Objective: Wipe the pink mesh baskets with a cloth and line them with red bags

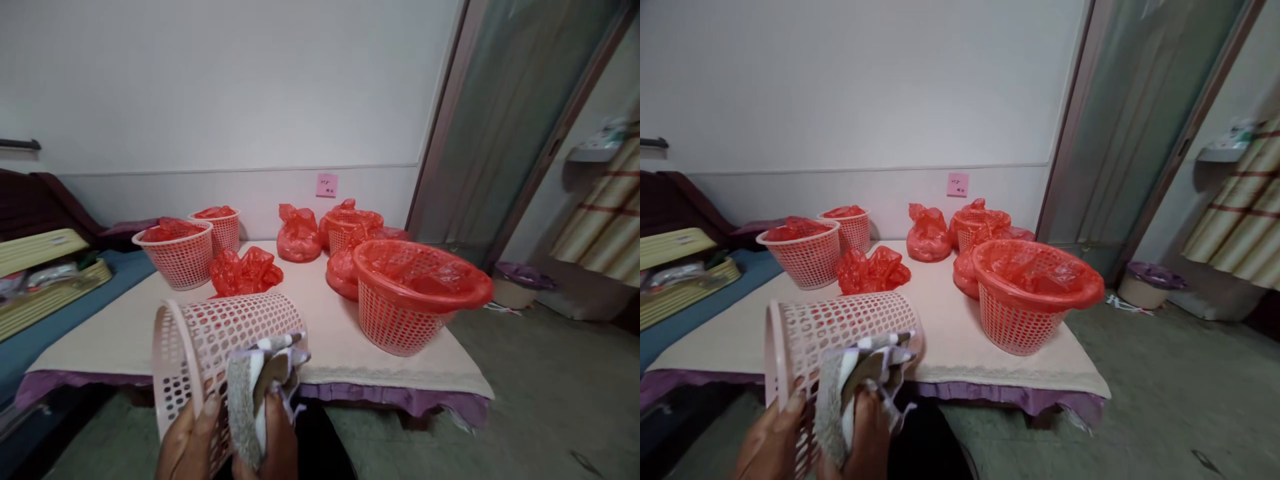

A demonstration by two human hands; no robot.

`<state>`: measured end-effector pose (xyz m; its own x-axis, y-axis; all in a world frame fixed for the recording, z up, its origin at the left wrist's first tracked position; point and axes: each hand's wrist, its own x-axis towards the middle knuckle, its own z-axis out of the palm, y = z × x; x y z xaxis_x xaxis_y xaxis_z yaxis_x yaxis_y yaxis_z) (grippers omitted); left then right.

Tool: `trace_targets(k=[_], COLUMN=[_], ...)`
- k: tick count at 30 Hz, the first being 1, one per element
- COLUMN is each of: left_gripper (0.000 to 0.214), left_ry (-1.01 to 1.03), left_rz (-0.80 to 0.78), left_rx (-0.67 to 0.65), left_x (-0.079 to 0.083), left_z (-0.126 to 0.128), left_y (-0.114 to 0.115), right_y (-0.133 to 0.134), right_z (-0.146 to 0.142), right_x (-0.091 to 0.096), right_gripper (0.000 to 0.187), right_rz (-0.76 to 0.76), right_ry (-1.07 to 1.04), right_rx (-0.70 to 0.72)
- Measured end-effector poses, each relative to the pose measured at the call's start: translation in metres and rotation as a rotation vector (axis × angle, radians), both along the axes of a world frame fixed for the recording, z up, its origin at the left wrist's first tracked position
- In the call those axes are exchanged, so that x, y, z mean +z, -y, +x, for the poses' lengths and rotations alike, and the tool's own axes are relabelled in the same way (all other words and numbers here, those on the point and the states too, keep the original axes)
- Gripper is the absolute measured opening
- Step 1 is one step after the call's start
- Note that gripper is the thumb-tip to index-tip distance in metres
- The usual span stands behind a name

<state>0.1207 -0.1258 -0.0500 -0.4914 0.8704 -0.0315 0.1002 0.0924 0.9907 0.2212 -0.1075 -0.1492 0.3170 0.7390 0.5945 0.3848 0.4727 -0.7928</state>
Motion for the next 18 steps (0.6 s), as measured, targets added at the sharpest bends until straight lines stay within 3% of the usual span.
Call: trace_targets(k=[3,6,8,12,15,18], left_gripper=[0.056,0.062,0.063,0.051,0.043,0.044], left_ry=[0.023,0.034,0.007,-0.082,-0.109,-0.063], left_rz=[0.043,0.065,0.088,0.219,0.305,0.258], left_rx=[-0.073,-0.115,-0.217,-0.614,-0.679,-0.654], left_x=[-0.009,-0.014,-0.005,0.034,0.053,0.049], left_z=[0.008,0.023,0.036,0.059,0.064,0.061], left_y=[-0.009,-0.011,-0.011,-0.019,-0.026,-0.028], right_y=[0.010,0.002,-0.002,0.000,0.000,-0.004], right_z=[0.000,0.021,0.035,0.049,0.053,0.057], right_x=[0.006,0.028,0.046,0.080,0.101,0.114], right_gripper=[0.065,0.064,0.059,0.058,0.059,0.055], right_rz=[-0.076,-0.174,-0.215,-0.256,-0.282,-0.307], right_ry=[-0.048,-0.083,-0.134,-0.219,-0.215,-0.192], right_rx=[-0.024,0.041,0.077,0.005,-0.010,-0.006])
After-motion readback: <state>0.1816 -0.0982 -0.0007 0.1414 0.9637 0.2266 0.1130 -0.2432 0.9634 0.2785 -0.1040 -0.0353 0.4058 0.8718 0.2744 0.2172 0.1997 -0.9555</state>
